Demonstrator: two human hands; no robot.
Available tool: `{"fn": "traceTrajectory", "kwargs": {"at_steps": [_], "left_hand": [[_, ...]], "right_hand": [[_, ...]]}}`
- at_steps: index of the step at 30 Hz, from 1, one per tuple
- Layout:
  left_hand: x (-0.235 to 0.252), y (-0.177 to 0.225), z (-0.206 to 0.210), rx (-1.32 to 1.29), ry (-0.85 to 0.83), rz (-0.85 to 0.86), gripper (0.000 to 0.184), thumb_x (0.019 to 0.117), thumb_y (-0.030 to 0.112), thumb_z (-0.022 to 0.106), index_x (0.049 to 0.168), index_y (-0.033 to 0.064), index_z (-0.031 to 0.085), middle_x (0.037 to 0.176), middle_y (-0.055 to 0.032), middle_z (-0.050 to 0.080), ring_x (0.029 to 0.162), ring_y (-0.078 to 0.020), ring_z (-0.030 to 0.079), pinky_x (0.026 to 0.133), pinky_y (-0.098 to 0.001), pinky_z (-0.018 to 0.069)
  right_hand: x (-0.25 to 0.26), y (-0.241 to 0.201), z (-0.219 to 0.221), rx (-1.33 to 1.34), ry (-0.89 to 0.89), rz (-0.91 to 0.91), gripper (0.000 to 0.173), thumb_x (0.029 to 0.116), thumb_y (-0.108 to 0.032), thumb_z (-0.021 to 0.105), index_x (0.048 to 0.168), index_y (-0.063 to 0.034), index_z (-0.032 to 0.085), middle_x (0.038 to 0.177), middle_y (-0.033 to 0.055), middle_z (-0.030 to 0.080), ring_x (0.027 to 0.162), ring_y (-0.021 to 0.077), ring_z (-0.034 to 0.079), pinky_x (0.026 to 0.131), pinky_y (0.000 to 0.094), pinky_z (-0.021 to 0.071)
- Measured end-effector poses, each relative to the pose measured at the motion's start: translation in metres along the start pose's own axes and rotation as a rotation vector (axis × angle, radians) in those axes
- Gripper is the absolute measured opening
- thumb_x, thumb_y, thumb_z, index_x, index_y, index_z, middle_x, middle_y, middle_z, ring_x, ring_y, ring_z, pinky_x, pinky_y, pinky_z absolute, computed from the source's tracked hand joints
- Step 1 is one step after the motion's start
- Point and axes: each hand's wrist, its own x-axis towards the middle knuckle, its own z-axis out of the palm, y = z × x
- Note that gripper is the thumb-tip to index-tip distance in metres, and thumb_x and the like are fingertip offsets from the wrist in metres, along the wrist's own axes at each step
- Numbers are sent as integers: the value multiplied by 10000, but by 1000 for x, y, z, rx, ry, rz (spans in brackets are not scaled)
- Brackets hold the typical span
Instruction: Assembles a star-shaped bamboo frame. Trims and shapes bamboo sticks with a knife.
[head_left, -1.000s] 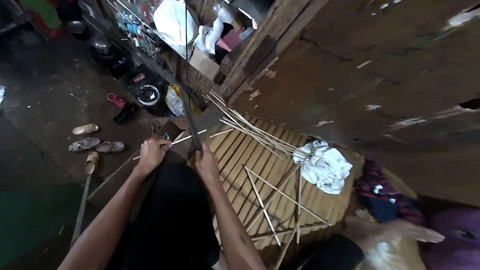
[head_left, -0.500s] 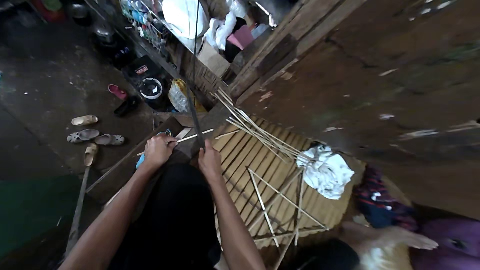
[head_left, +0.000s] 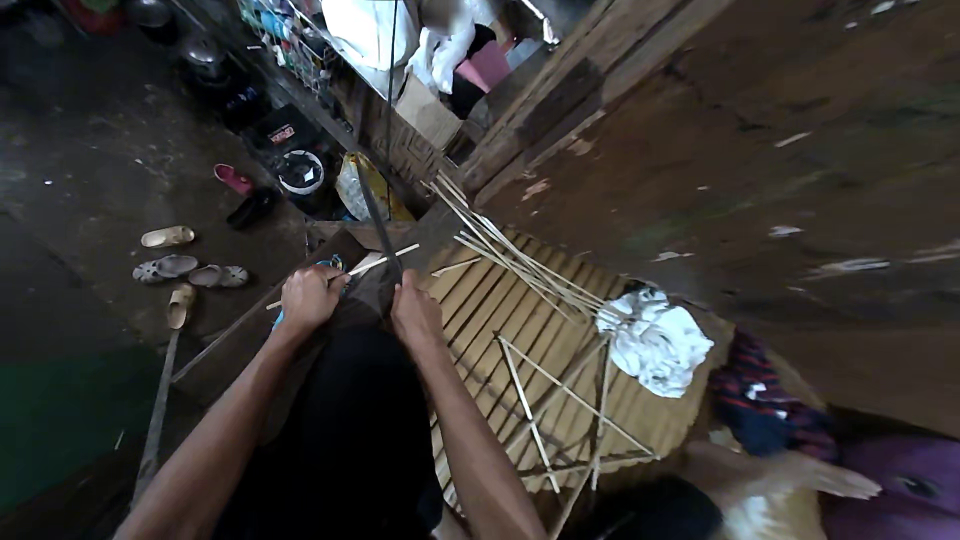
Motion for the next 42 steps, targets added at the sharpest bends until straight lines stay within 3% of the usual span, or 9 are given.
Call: {"fn": "traceTrajectory", "kwargs": {"at_steps": [5,13,19,24,28,31,35,38,42], "left_hand": [[-5,-4,7,-52,5,-4,263,1047,258,612,1038,58,781,1041,-190,742,994,-424,696,863,-667,505],[-15,5,-1,-168,95,7,242,1040,244,626,1054,58,780,1045,-167,742,967,-374,703,860,-636,517],[-10,-11,12,-134,22,2,264,1041,246,621,1045,34,779,1058,-201,735,1023,-413,690,900,-651,498],[-18,-6,5,-149,59,36,240,1039,207,618,1029,32,781,1040,-192,741,987,-402,702,875,-646,510],[-23,4,-6,-193,103,46,227,1037,208,628,1032,35,775,1011,-167,736,939,-346,704,851,-592,530],[-19,-7,14,-87,-30,-38,324,1065,277,569,1086,14,756,1078,-234,716,1033,-436,684,912,-657,502],[-15,-6,19,-70,-30,-4,292,1053,264,583,1139,47,759,1126,-222,696,1048,-427,674,892,-650,509],[-13,8,1,-90,18,22,235,1040,172,597,1111,27,768,1114,-221,706,1053,-416,677,909,-631,508],[-21,25,-21,-105,83,51,220,1040,168,606,1132,50,768,1106,-194,706,997,-394,688,868,-623,527]], "right_hand": [[-1,-3,-2,-18,-26,22,404,1129,-285,359,1489,-109,410,1109,214,711,1098,400,688,933,534,533],[-12,-6,-20,-45,65,-36,377,1124,-276,384,1444,-81,427,974,217,717,960,424,719,817,561,565],[4,-1,-2,-68,-61,6,437,1124,-256,367,1531,-100,385,1177,231,698,1122,411,680,961,549,521],[-5,-2,-8,-94,-8,-27,390,1124,-266,372,1462,-85,444,1065,212,720,1060,410,699,913,545,534],[-15,-1,-14,-72,132,-60,354,1121,-256,399,1402,-56,479,955,212,721,950,420,724,823,549,561],[0,4,1,-101,-59,26,406,1126,-261,340,1492,-99,410,1126,212,714,1086,400,697,922,543,540],[4,8,0,-97,-62,28,413,1128,-271,343,1490,-95,430,1174,210,705,1128,393,681,957,539,524],[1,3,-7,-96,-7,7,400,1126,-270,357,1467,-89,461,1125,210,718,1102,394,691,943,536,524],[-14,2,-21,-34,163,-57,361,1118,-255,409,1382,-34,518,988,221,723,979,422,717,851,559,553]]}}
